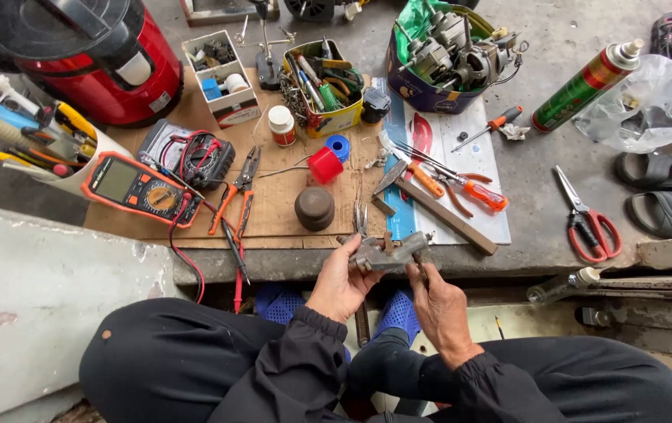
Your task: Repairing a spray gun handle by disassembling and inspecting internal components using pliers
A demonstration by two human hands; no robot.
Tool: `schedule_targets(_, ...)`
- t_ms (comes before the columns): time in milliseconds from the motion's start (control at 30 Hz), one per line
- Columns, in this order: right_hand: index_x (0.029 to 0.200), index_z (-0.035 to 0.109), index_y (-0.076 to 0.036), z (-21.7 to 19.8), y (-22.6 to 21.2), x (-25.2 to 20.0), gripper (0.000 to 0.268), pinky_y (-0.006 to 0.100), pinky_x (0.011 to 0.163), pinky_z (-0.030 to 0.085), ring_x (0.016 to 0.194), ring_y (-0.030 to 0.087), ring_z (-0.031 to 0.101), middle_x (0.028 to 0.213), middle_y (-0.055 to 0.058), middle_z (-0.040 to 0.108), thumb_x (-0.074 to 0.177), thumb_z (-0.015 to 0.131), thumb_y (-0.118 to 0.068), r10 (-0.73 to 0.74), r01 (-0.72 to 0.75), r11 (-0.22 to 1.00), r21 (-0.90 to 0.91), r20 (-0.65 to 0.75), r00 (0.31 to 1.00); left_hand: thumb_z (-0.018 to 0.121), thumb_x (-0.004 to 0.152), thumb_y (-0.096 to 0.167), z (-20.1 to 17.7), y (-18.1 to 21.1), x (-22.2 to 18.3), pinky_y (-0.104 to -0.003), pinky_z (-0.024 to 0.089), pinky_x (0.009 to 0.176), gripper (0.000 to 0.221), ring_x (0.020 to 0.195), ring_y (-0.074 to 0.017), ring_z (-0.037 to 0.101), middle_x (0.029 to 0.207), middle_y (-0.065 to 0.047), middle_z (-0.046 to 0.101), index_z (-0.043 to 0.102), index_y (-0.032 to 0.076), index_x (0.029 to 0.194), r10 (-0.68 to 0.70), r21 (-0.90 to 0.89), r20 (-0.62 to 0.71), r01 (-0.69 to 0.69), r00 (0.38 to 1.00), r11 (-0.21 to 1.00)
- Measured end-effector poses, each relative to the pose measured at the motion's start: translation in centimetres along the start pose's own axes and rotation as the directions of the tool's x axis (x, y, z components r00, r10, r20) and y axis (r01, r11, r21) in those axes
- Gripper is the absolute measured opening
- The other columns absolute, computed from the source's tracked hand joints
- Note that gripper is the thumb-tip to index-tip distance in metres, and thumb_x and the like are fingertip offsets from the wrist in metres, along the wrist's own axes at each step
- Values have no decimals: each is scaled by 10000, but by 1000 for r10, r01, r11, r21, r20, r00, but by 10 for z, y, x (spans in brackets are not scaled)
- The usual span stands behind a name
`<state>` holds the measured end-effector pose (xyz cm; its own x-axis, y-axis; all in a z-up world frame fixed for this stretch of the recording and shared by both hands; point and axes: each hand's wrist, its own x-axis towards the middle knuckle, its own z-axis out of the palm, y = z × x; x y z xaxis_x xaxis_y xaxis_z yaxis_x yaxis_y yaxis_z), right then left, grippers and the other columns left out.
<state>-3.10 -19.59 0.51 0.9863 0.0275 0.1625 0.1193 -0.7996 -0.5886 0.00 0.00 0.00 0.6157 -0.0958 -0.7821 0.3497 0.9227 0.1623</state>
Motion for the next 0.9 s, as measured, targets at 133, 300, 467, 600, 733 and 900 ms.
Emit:
schedule_targets(133,1002,691,-253,-11,-13,-2,259,490,650,629,720,350,795,673,61,779,1166,618,-440,6,-7,1000,-28,-19,1000,820,1020,215,-1,-2,-5,-481,737,715,373,866,-376,828,1156,-279,819,737,-68,1248,-11,-54,18,12,1000,998)
schedule_targets(300,1140,688,-233,-2,26,26,540,613,1000,579,1080,488,791,937,245,819,1131,425,-705,421,-339,896,-286,309,853,865,982,181,-2,9,-17,-453,727,683,341,818,-374,820,1074,-248,812,722,-47,1192,-5,-50,-29,3,1000,999)
schedule_targets(467,1341,637,-52,-21,16,80,510,651,1054,525,1154,528,748,1119,317,767,1145,541,-513,255,-211,952,-221,195,947,867,979,205,-1,10,-28,-445,731,690,360,839,-364,825,1102,-250,821,735,-38,1210,-13,-15,-13,13,1000,1000)
schedule_targets(600,1480,588,2,-6,10,70,472,621,1100,533,1230,514,708,1239,310,703,1042,616,-174,-41,31,998,60,166,985,894,958,214,5,15,-55,-394,716,659,373,828,-345,835,1062,-238,829,758,-60,1172,-5,70,-10,6,1000,998)
schedule_targets(733,1424,613,8,49,4,16,458,572,1095,546,1216,479,724,1198,296,725,993,655,-138,-129,71,976,204,287,949,908,947,227,7,15,-89,-399,723,656,397,834,-350,840,1042,-238,832,778,-62,1186,-14,102,-30,17,999,995)
schedule_targets(900,1324,648,30,64,-14,-17,394,440,901,525,985,340,656,978,202,670,951,712,-79,-257,-56,773,632,392,883,902,951,331,-16,14,-87,-367,725,687,503,845,-311,830,1042,-192,803,797,-40,1273,0,270,-9,2,1000,963)
